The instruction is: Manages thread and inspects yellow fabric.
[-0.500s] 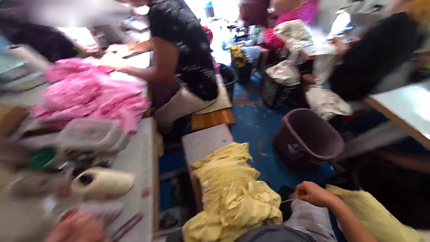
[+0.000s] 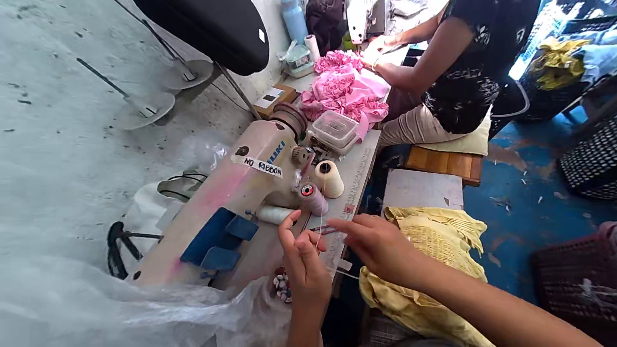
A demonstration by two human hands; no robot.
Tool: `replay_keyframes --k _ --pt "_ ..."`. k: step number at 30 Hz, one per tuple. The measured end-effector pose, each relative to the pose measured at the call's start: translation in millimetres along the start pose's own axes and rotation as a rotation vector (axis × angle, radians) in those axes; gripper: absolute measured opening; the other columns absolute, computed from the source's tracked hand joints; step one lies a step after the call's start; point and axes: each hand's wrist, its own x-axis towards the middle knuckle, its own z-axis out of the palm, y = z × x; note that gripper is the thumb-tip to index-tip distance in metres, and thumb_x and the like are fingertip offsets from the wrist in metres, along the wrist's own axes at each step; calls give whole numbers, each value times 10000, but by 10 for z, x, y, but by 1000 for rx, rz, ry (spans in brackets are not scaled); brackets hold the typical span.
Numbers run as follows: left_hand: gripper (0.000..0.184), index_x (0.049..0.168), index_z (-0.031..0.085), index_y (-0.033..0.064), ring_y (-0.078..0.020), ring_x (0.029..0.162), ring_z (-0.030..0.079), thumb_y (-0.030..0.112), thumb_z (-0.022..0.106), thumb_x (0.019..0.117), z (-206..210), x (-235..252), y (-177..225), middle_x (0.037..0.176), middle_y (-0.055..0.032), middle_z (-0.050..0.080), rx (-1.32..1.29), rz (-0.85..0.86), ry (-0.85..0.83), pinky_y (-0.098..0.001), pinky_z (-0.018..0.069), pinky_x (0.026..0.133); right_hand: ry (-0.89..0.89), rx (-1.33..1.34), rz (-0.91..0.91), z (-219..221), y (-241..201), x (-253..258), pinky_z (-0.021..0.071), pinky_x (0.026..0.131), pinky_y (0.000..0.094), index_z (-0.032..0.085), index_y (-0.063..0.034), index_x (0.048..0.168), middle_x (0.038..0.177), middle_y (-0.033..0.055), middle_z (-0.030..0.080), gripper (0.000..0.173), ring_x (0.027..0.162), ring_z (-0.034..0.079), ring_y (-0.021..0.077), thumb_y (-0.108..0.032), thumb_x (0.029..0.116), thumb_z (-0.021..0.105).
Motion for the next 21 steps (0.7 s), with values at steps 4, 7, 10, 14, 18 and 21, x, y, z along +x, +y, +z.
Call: replay_keyframes --k 4,7,10,14,18,21 --pt "711 1408 278 -132 29 599 497 508 226 1103 -30 0 -82 744 64 551 29 23 81 -150 434 535 -172 21 -77 217 -24 454 539 790 477 724 -44 1087 912 132 693 202 878 687 297 -89 1009 543" --pt "451 1328 373 -115 31 575 480 266 296 1099 -68 29 -140 702 90 501 39 1 92 -148 427 532 -250 -57 -100 184 48 567 510 798 462 700 -30 967 920 124 677 188 904 667 285 -119 1023 545" --pt "140 1023 618 -11 57 555 504 61 512 965 -58 21 -114 677 97 570 82 -110 85 -119 423 517 -121 -211 -179 201 190 564 504 734 433 710 -75 928 904 86 659 126 876 648 263 -78 975 593" --pt "72 891 633 22 84 542 509 46 574 925 -58 25 -148 675 82 582 174 -120 92 -86 431 498 149 -61 -68 265 378 442 545 789 418 725 -44 1080 982 97 680 177 921 657 245 -90 988 581" --pt "82 899 640 -4 89 557 524 29 573 934 -132 23 -192 691 75 597 180 -128 136 -81 442 513 119 134 244 617 509 157 583 846 412 688 14 1144 1031 158 698 244 934 692 255 -102 1015 516" --pt "70 894 640 -4 82 572 542 9 580 928 -145 20 -207 698 75 609 160 -150 148 -85 456 530 -196 -16 171 922 573 113 506 1027 511 670 -17 1288 1313 205 653 315 1240 620 366 -109 1039 499"
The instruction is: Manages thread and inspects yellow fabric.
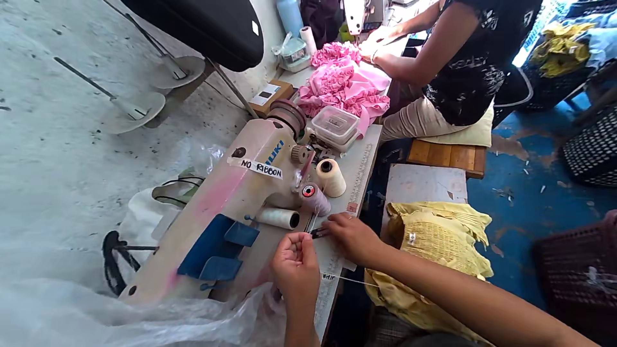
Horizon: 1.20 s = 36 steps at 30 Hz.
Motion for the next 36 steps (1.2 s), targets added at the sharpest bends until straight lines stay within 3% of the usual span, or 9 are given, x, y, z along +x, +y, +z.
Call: replay_keyframes --k 2,4,7,11,15,23,31,34,36 --pt "62 890 646 1 71 573 556 0 594 923 9 12 15 693 73 618 -16 -12 8 -93 468 533 -44 -147 -118 153 50 58 515 1008 518 678 -5 1256 1257 207 671 286 1208 631 380 -78 1027 523" --pt "56 894 653 -1 67 586 565 -4 604 921 24 33 11 697 70 627 -37 -17 10 -100 475 543 13 -293 -228 189 45 73 566 869 488 699 36 1098 1078 205 699 192 1050 684 373 15 980 549" --pt "55 917 665 -8 68 587 560 2 614 934 37 55 -24 695 75 628 -55 -45 0 -107 474 550 140 -436 -211 184 10 15 594 765 450 686 69 995 964 216 700 142 929 715 368 71 919 566" --pt "65 912 672 0 65 526 494 -12 612 932 74 78 -80 649 93 594 -101 -66 12 -107 418 497 -47 121 269 -199 -127 2 534 947 456 600 84 1203 1094 230 671 266 1058 675 336 -28 1048 414" --pt "76 913 686 0 60 497 444 -10 617 943 91 76 -117 637 97 576 -120 -80 26 -108 372 470 -257 888 405 -455 -139 0 391 554 191 566 -38 1043 756 -22 484 361 592 456 37 -276 1137 312" --pt "76 903 690 -4 60 526 499 -31 625 930 78 69 -104 659 86 616 -142 -71 29 -108 422 500 -350 1068 422 -504 -277 116 313 440 170 560 -73 927 621 -59 428 430 460 366 20 -361 1136 319" --pt "56 890 692 -10 68 473 402 -23 644 915 78 68 -90 615 97 559 -104 -23 39 -110 336 440 -224 793 370 -541 -150 200 340 500 181 605 -48 849 646 -57 459 411 516 399 11 -317 1113 442" --pt "54 902 688 -17 74 493 424 -9 639 923 39 43 -74 627 98 559 -78 11 46 -102 357 461 -287 344 354 -470 -91 187 524 815 483 594 40 1205 988 193 642 391 881 640 297 -320 1091 493" --pt "78 954 680 -47 78 617 560 9 628 939 -6 8 -8 754 64 655 -68 25 3 -105 480 576 -325 139 341 -358 -185 175 495 1009 591 505 52 1399 1307 279 602 423 1202 619 425 -222 1077 511"
